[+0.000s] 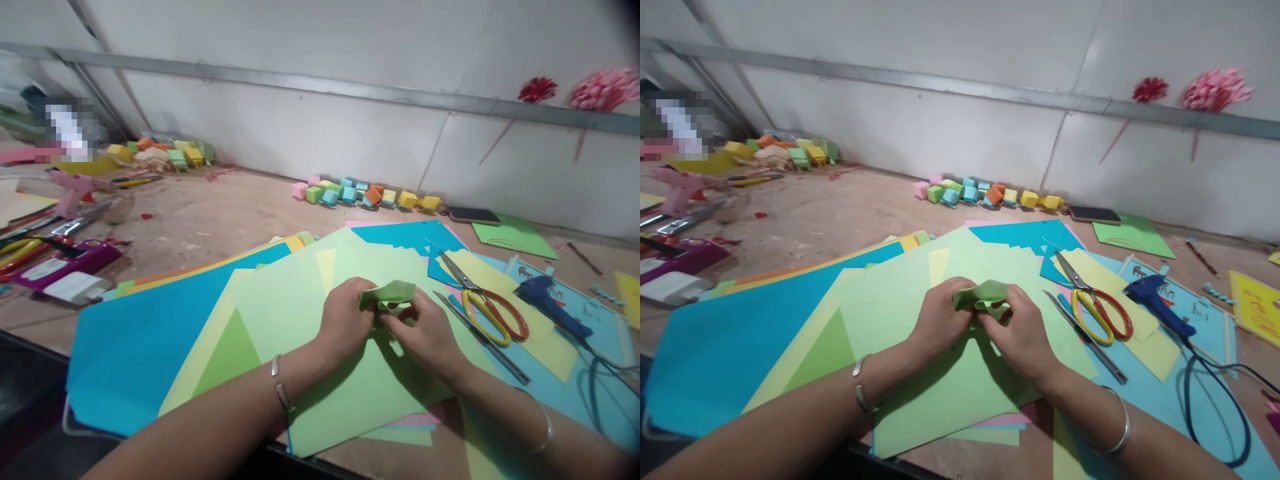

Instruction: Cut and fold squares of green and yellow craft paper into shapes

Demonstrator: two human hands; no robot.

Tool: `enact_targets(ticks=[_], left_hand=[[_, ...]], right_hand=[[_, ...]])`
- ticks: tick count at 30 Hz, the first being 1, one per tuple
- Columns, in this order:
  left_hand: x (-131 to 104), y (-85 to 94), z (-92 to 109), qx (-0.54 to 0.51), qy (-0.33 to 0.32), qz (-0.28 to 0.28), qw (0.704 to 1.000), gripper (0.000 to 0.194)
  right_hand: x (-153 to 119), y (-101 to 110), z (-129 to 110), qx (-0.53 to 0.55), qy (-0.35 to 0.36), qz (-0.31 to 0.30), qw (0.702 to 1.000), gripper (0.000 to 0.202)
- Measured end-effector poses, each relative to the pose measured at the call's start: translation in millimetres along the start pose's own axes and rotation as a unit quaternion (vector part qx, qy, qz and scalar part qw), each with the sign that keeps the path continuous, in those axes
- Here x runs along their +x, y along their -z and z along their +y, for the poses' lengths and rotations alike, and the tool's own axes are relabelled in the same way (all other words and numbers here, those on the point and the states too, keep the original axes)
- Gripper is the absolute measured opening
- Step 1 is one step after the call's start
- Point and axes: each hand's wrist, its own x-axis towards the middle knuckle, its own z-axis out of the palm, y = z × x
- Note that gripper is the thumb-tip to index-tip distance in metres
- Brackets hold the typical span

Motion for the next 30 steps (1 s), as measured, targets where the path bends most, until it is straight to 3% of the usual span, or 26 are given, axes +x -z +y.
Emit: enact_targets(ticks=[4,12,16,23,30], left_hand=[[-0.9,-0.7,-0.5,0.003,-0.01,0.0,1.0,0.021],[-4.6,0.1,-1.5,-0.029,-0.149,0.031,0.988,0.022],[-3.8,0.8,-0.2,-0.06,-0.18,0.032,0.981,0.019],[-3.6,-0.1,-1.5,-0.07,-0.139,0.053,0.986,0.019],[-6.3,1.9,5.4,-0.064,-0.094,0.025,0.993,0.016]], right_hand=[[0.4,1.8,-2.2,-0.046,0.03,0.011,0.998,0.009],[0.4,6.9,-5.9,-0.069,0.042,0.036,0.996,0.01],[0.5,7.6,-4.6,-0.053,0.035,0.036,0.997,0.012],[0.6,2.8,-6.0,0.004,0.036,0.04,0.999,0.014],[1.1,5.0,-5.6,-0.011,0.021,0.038,0.999,0.01]])
